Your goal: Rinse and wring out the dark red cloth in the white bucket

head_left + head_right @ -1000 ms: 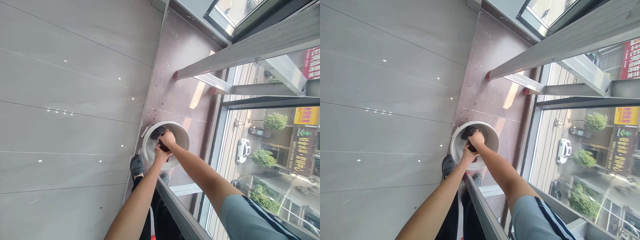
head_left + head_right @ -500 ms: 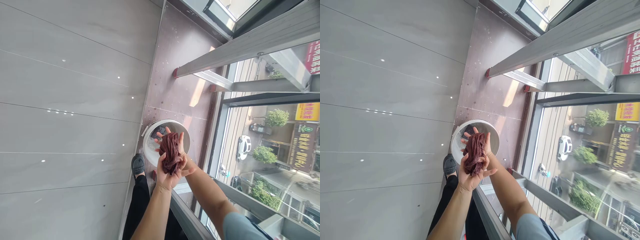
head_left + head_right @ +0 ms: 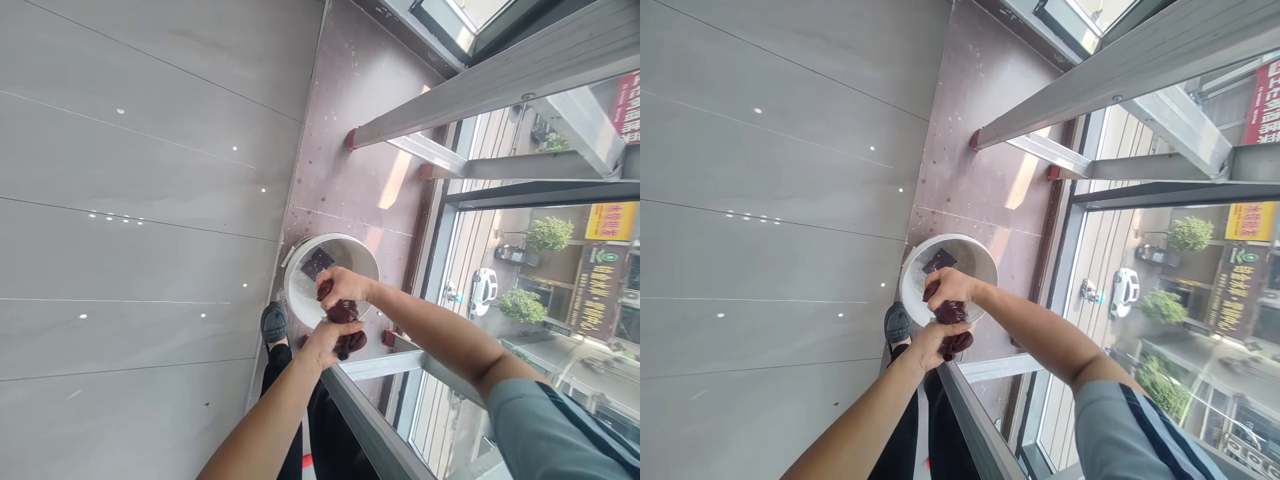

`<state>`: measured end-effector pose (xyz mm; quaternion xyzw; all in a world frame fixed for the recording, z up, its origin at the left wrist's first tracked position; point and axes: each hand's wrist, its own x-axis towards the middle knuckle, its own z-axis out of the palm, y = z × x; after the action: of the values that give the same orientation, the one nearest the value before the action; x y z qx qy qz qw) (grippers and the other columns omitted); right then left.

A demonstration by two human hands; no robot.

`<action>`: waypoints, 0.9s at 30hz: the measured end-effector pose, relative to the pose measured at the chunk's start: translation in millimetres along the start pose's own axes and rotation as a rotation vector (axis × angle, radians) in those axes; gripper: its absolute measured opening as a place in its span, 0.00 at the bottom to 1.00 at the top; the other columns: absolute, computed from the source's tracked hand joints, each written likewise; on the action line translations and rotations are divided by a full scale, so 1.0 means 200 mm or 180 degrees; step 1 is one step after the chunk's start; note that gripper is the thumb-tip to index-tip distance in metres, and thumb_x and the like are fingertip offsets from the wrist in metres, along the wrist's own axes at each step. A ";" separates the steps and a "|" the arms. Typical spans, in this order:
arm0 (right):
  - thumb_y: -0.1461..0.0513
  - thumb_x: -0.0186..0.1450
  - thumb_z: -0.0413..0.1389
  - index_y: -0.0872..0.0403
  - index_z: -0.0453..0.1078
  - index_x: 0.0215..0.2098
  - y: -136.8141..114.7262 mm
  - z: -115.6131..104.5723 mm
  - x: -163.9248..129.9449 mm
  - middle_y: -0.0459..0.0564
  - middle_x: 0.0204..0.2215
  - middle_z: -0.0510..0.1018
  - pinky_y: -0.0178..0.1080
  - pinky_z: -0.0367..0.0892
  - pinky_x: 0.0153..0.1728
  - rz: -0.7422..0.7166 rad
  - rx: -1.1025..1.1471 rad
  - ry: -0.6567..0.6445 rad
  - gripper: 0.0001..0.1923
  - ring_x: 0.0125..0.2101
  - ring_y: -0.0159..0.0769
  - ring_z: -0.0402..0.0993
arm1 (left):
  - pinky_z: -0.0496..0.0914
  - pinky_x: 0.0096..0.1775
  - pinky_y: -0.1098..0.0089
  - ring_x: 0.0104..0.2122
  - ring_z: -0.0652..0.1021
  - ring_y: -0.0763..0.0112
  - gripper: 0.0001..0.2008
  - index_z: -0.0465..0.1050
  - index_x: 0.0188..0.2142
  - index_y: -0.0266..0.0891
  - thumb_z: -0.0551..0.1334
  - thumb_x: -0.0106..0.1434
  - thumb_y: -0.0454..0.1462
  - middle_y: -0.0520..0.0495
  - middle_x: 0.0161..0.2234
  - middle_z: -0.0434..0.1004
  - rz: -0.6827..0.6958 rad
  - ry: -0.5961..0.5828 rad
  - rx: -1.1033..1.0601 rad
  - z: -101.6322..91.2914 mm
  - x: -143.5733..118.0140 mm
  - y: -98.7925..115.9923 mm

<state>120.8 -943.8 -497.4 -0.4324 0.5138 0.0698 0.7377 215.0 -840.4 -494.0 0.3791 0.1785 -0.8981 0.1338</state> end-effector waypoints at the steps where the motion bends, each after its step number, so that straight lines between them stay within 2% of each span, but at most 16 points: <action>1: 0.66 0.42 0.61 0.55 0.67 0.22 0.00 0.01 0.03 0.39 0.19 0.67 0.30 0.58 0.25 0.0041 -0.0473 0.0186 0.09 0.23 0.27 0.63 | 0.54 0.15 0.78 0.19 0.69 0.74 0.15 0.63 0.28 0.33 0.70 0.46 0.34 0.52 0.20 0.64 0.0043 0.0213 0.0180 -0.01 0.05 0.00; 2: 0.66 0.42 0.60 0.55 0.68 0.22 0.01 0.02 0.08 0.40 0.19 0.68 0.31 0.58 0.25 0.0080 -0.0867 0.0435 0.08 0.24 0.28 0.64 | 0.54 0.16 0.78 0.19 0.70 0.74 0.13 0.64 0.29 0.33 0.67 0.50 0.35 0.52 0.20 0.64 0.0087 0.0426 0.0355 -0.02 0.11 0.00; 4: 0.64 0.42 0.61 0.54 0.69 0.23 0.06 0.04 0.17 0.41 0.21 0.70 0.32 0.58 0.28 0.0267 -0.1205 0.1070 0.08 0.28 0.32 0.66 | 0.56 0.17 0.78 0.19 0.69 0.76 0.09 0.64 0.33 0.34 0.62 0.57 0.37 0.54 0.20 0.63 0.0184 0.0847 0.0703 -0.04 0.23 0.01; 6: 0.64 0.41 0.61 0.53 0.71 0.24 0.13 0.04 0.26 0.44 0.24 0.73 0.34 0.59 0.30 0.0563 -0.1124 0.1608 0.10 0.32 0.36 0.68 | 0.60 0.18 0.77 0.18 0.68 0.78 0.09 0.65 0.34 0.33 0.59 0.61 0.39 0.55 0.20 0.63 0.0276 0.1212 0.1085 -0.06 0.34 0.03; 9: 0.63 0.43 0.61 0.52 0.72 0.32 0.25 0.02 0.34 0.49 0.30 0.75 0.36 0.61 0.31 0.1015 -0.0793 0.2121 0.15 0.35 0.41 0.70 | 0.66 0.22 0.74 0.20 0.70 0.75 0.11 0.66 0.37 0.31 0.58 0.61 0.40 0.51 0.23 0.68 0.0512 0.1614 0.1716 -0.09 0.42 0.06; 11: 0.60 0.47 0.59 0.53 0.70 0.40 0.31 -0.01 0.36 0.52 0.34 0.75 0.37 0.63 0.30 0.1265 -0.0540 0.2368 0.21 0.36 0.41 0.71 | 0.70 0.29 0.67 0.30 0.75 0.66 0.20 0.63 0.47 0.31 0.62 0.57 0.38 0.41 0.35 0.72 0.0904 0.1899 0.2150 -0.10 0.41 0.06; 13: 0.55 0.51 0.58 0.56 0.66 0.46 0.34 -0.02 0.36 0.55 0.37 0.74 0.37 0.65 0.30 0.1498 -0.0203 0.2556 0.26 0.36 0.41 0.71 | 0.69 0.43 0.59 0.47 0.70 0.54 0.34 0.55 0.57 0.38 0.66 0.52 0.33 0.35 0.52 0.62 0.1414 0.2103 0.2559 -0.10 0.38 0.06; 14: 0.52 0.52 0.57 0.58 0.65 0.48 0.35 -0.03 0.36 0.56 0.38 0.74 0.37 0.65 0.29 0.1598 -0.0041 0.2601 0.29 0.35 0.41 0.72 | 0.65 0.50 0.55 0.54 0.63 0.50 0.38 0.53 0.58 0.43 0.66 0.49 0.30 0.38 0.58 0.53 0.1626 0.2125 0.2729 -0.10 0.36 0.05; 15: 0.49 0.53 0.55 0.59 0.63 0.49 0.35 -0.03 0.35 0.57 0.38 0.74 0.38 0.66 0.28 0.1701 0.0094 0.2616 0.31 0.34 0.41 0.72 | 0.59 0.55 0.53 0.58 0.56 0.48 0.40 0.53 0.58 0.48 0.66 0.48 0.28 0.42 0.61 0.47 0.1769 0.2104 0.2856 -0.09 0.34 0.05; 17: 0.45 0.53 0.53 0.61 0.62 0.50 0.32 -0.04 0.31 0.59 0.37 0.74 0.39 0.66 0.26 0.1828 0.0418 0.2575 0.35 0.32 0.42 0.72 | 0.52 0.58 0.50 0.60 0.50 0.46 0.40 0.57 0.57 0.51 0.65 0.46 0.24 0.46 0.62 0.45 0.1818 0.2010 0.2931 -0.09 0.33 0.06; 18: 0.44 0.53 0.52 0.60 0.61 0.50 0.31 -0.05 0.28 0.58 0.37 0.74 0.39 0.66 0.26 0.1796 0.0652 0.2525 0.35 0.32 0.42 0.72 | 0.53 0.57 0.49 0.59 0.51 0.44 0.41 0.56 0.57 0.49 0.64 0.45 0.24 0.43 0.61 0.47 0.1744 0.1972 0.2862 -0.09 0.32 0.08; 20: 0.46 0.53 0.55 0.56 0.61 0.50 0.29 -0.11 0.21 0.56 0.38 0.74 0.39 0.67 0.27 0.1479 0.1256 0.2277 0.33 0.32 0.40 0.72 | 0.60 0.52 0.49 0.56 0.58 0.43 0.43 0.51 0.59 0.44 0.65 0.45 0.26 0.35 0.57 0.54 0.1475 0.1823 0.2532 -0.10 0.31 0.12; 21: 0.49 0.52 0.57 0.54 0.61 0.50 0.28 -0.14 0.16 0.54 0.39 0.73 0.38 0.67 0.28 0.1217 0.1579 0.2064 0.31 0.32 0.38 0.71 | 0.65 0.47 0.51 0.52 0.64 0.44 0.42 0.50 0.59 0.41 0.65 0.46 0.30 0.33 0.53 0.59 0.1311 0.1655 0.2288 -0.10 0.29 0.14; 23: 0.55 0.51 0.60 0.52 0.62 0.49 0.30 -0.20 0.06 0.52 0.41 0.73 0.37 0.67 0.30 0.0608 0.2079 0.1678 0.28 0.33 0.36 0.71 | 0.70 0.37 0.58 0.42 0.72 0.52 0.33 0.55 0.56 0.36 0.62 0.51 0.39 0.34 0.45 0.67 0.1004 0.1122 0.1691 -0.09 0.22 0.17; 25: 0.58 0.51 0.60 0.50 0.61 0.49 0.34 -0.21 -0.02 0.51 0.44 0.72 0.36 0.67 0.33 0.0111 0.2425 0.1523 0.28 0.37 0.35 0.72 | 0.70 0.32 0.64 0.34 0.73 0.62 0.24 0.63 0.48 0.33 0.53 0.56 0.47 0.35 0.41 0.69 0.0824 0.0513 0.1079 -0.05 0.11 0.15; 27: 0.53 0.54 0.57 0.48 0.59 0.52 0.37 -0.15 -0.05 0.51 0.48 0.70 0.38 0.68 0.37 -0.0144 0.2788 0.1420 0.29 0.42 0.37 0.71 | 0.70 0.34 0.69 0.32 0.71 0.71 0.23 0.66 0.44 0.35 0.49 0.58 0.49 0.39 0.44 0.67 0.0800 0.0020 0.0488 0.01 -0.02 0.09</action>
<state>54.6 -915.7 -533.8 -0.0970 0.6308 -0.2632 0.7235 223.5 -856.4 -494.3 0.4104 0.0610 -0.8840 0.2154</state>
